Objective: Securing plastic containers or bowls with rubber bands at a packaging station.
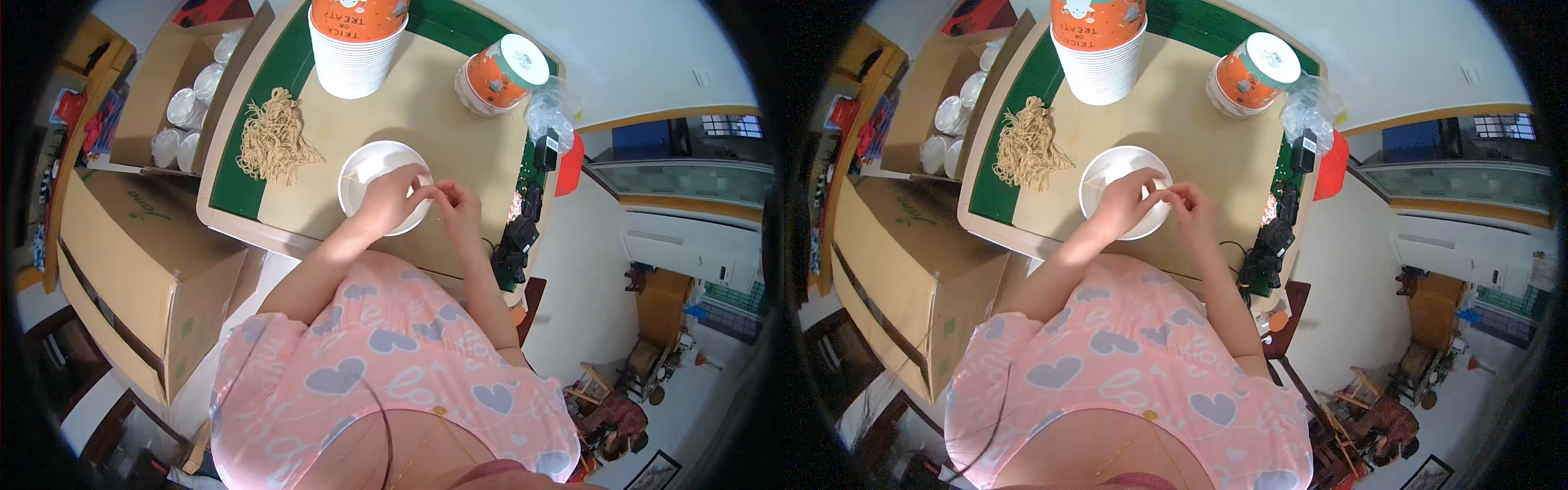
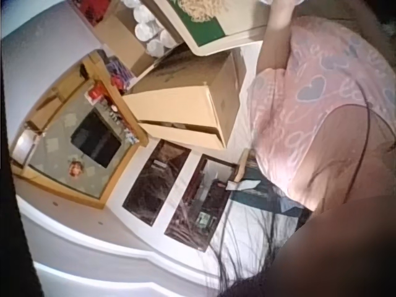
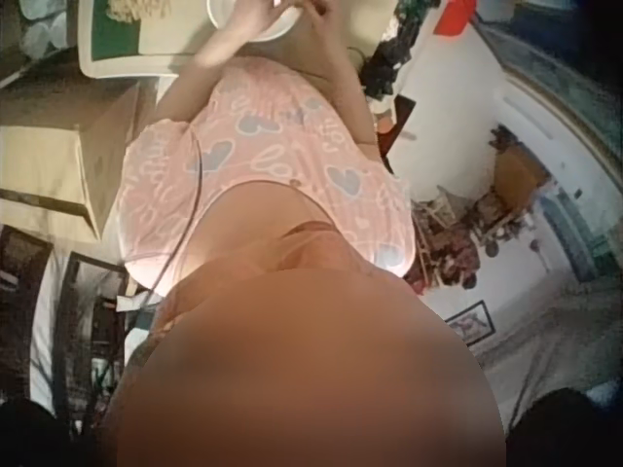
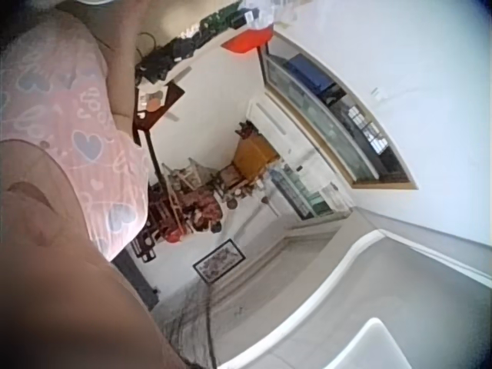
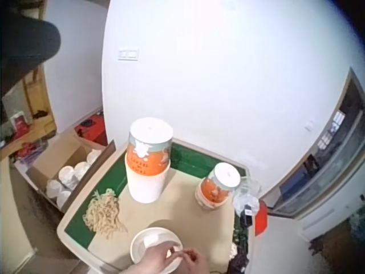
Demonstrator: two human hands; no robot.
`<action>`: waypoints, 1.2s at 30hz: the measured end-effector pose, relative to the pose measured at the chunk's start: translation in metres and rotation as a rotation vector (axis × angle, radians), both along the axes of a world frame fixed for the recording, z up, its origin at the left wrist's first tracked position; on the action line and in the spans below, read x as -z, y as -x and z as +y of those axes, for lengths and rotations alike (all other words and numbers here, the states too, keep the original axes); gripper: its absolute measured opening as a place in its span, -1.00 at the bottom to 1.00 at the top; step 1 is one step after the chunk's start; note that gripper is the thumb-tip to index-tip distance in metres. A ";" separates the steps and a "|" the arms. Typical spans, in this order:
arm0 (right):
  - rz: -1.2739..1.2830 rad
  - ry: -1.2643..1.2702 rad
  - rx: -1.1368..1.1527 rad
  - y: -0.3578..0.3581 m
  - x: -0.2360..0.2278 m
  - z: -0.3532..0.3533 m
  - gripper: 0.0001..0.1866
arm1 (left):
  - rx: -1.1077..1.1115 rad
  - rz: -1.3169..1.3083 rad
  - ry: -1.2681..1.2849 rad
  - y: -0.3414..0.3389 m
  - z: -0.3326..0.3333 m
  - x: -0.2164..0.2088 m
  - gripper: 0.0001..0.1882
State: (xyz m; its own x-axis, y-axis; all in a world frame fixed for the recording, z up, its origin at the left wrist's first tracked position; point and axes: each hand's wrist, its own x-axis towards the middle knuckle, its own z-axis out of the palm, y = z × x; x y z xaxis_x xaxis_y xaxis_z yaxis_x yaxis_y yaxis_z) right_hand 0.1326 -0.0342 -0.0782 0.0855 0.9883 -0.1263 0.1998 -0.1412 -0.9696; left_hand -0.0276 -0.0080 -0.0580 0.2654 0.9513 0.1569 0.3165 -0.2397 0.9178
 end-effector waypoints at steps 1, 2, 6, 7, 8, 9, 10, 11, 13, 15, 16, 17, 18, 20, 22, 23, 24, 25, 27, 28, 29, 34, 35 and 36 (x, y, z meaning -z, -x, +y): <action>-0.075 -0.026 0.015 -0.002 -0.003 0.001 -0.93 | 0.043 0.137 0.084 0.005 0.001 -0.008 -0.89; -0.075 -0.026 0.014 -0.003 -0.007 0.001 -0.93 | 0.086 0.273 0.169 0.010 0.001 -0.012 -0.87; -0.110 -0.019 0.036 -0.004 -0.012 -0.002 -0.91 | 0.067 0.073 0.124 0.008 -0.002 -0.011 -0.80; -0.079 -0.030 0.047 -0.005 -0.011 -0.002 -0.91 | 0.067 0.072 0.123 0.007 -0.004 -0.014 -0.80; -0.080 -0.030 0.048 -0.005 -0.012 -0.002 -0.91 | 0.035 0.133 0.089 0.007 -0.005 -0.016 -0.81; -0.073 -0.032 0.061 -0.005 -0.014 -0.003 -0.91 | 0.003 0.194 0.054 0.006 -0.005 -0.018 -0.82; -0.065 -0.035 0.072 -0.003 -0.016 -0.003 -0.91 | 0.003 0.194 0.053 0.006 -0.005 -0.020 -0.82; -0.065 -0.036 0.072 -0.004 -0.016 -0.003 -0.91 | 0.053 0.147 0.091 0.006 -0.004 -0.021 -0.83; -0.182 -0.170 0.039 -0.005 -0.016 -0.003 -0.92 | 0.154 0.053 0.168 0.003 -0.002 -0.024 -0.84; -0.239 -0.196 0.033 -0.007 -0.019 -0.004 -0.92 | 0.174 0.050 0.221 0.002 0.000 -0.034 -0.82; -0.296 -0.225 0.023 -0.007 -0.021 -0.006 -0.92 | 0.189 0.046 0.273 0.002 0.000 -0.037 -0.79; -0.297 -0.226 0.021 -0.007 -0.020 -0.008 -0.92 | 0.187 0.045 0.272 0.001 0.000 -0.035 -0.79; -0.273 -0.204 0.014 -0.008 -0.018 -0.011 -0.92 | 0.161 0.036 0.288 0.000 -0.001 -0.030 -0.79; -0.247 -0.180 0.013 -0.007 -0.020 -0.015 -0.91 | 0.139 0.030 0.305 -0.003 -0.001 -0.028 -0.79; -0.130 -0.135 0.038 -0.003 -0.024 -0.017 -0.90 | 0.109 -0.052 0.265 -0.005 -0.003 -0.028 -0.80; -0.130 -0.135 0.039 -0.003 -0.024 -0.018 -0.90 | 0.109 -0.052 0.265 -0.005 -0.005 -0.030 -0.80; -0.183 -0.169 0.043 -0.003 -0.024 -0.019 -0.89 | 0.120 -0.058 0.260 -0.005 -0.006 -0.034 -0.80; -0.236 -0.204 0.046 -0.003 -0.024 -0.019 -0.88 | 0.130 -0.064 0.254 -0.006 -0.008 -0.036 -0.80; -0.318 -0.232 0.053 -0.003 -0.025 -0.020 -0.88 | 0.141 -0.075 0.236 -0.007 -0.011 -0.033 -0.80; -0.400 -0.260 0.063 -0.003 -0.026 -0.020 -0.87 | 0.154 -0.085 0.217 -0.007 -0.012 -0.033 -0.80; -0.400 -0.260 0.063 -0.004 -0.025 -0.020 -0.87 | 0.154 -0.084 0.217 -0.007 -0.012 -0.035 -0.80; -0.303 -0.269 0.117 -0.002 -0.024 -0.023 -0.79 | 0.100 -0.087 0.286 -0.006 -0.011 -0.039 -0.82; -0.303 -0.270 0.117 -0.002 -0.024 -0.023 -0.79 | 0.101 -0.087 0.286 -0.006 -0.011 -0.039 -0.82; -0.338 -0.294 0.107 -0.003 -0.025 -0.022 -0.78 | 0.109 -0.090 0.304 -0.006 -0.010 -0.039 -0.82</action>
